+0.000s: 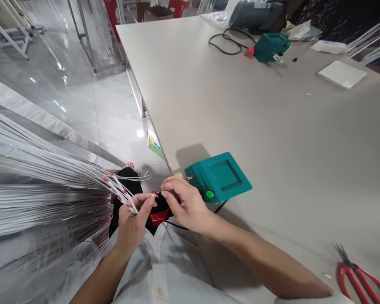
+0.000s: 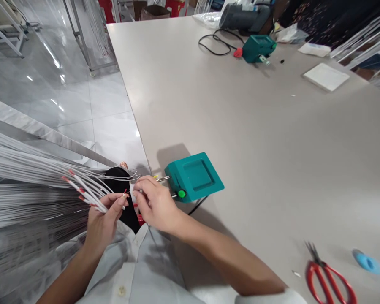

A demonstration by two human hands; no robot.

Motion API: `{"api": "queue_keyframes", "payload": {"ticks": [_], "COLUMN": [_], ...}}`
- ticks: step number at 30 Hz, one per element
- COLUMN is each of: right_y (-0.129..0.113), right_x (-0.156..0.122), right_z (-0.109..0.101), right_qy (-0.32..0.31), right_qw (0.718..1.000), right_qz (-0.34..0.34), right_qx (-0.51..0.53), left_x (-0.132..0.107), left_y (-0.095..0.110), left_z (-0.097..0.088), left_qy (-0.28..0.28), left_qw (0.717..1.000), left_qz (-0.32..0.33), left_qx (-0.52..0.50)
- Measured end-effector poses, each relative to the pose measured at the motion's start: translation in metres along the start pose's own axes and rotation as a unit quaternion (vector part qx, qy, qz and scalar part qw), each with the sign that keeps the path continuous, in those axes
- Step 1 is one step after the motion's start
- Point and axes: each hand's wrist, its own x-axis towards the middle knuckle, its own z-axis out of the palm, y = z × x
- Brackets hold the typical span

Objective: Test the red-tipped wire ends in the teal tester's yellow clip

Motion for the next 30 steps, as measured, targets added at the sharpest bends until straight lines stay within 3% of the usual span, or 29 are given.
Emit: {"api": "queue_keyframes", "payload": {"ticks": [4, 7, 11, 15, 19, 22, 24, 30], "right_y": [0.002, 0.003, -0.003, -0.016, -0.02, -0.016, -0.013, -0.006], "right_x": [0.003, 0.008, 0.015, 0.025, 0.031, 0.029, 0.026, 0.019], "right_z": [-0.015, -0.021, -0.025, -0.028, -0.03, -0.032, -0.034, -0.037], "right_qy": [-0.004, -0.083, -0.199, -0.291, -0.346, -0.349, -0.332, -0.156], "right_qw": [0.999, 0.989, 0.946, 0.895, 0.882, 0.887, 0.896, 0.977], "right_qz": [-0.021, -0.072, -0.117, -0.087, -0.035, -0.027, -0.011, 0.042], "right_qx": [-0.03, -0.098, -0.226, -0.327, -0.318, -0.302, -0.294, -0.142], "left_x": [0.0, 0.0, 0.003, 0.005, 0.004, 0.003, 0.003, 0.003], "left_y": [0.007, 0.005, 0.0, 0.0, -0.001, -0.001, 0.0, 0.007], "left_z": [0.002, 0.002, -0.002, -0.009, -0.014, -0.014, -0.012, -0.006], "left_qy": [0.007, -0.014, -0.048, -0.116, -0.166, -0.123, -0.074, -0.029], "left_qw": [0.996, 0.991, 0.969, 0.93, 0.907, 0.918, 0.937, 0.977], "left_qz": [0.033, 0.061, 0.155, 0.252, 0.277, 0.274, 0.237, 0.105], "left_qx": [0.079, 0.118, 0.187, 0.242, 0.27, 0.258, 0.245, 0.185]}}
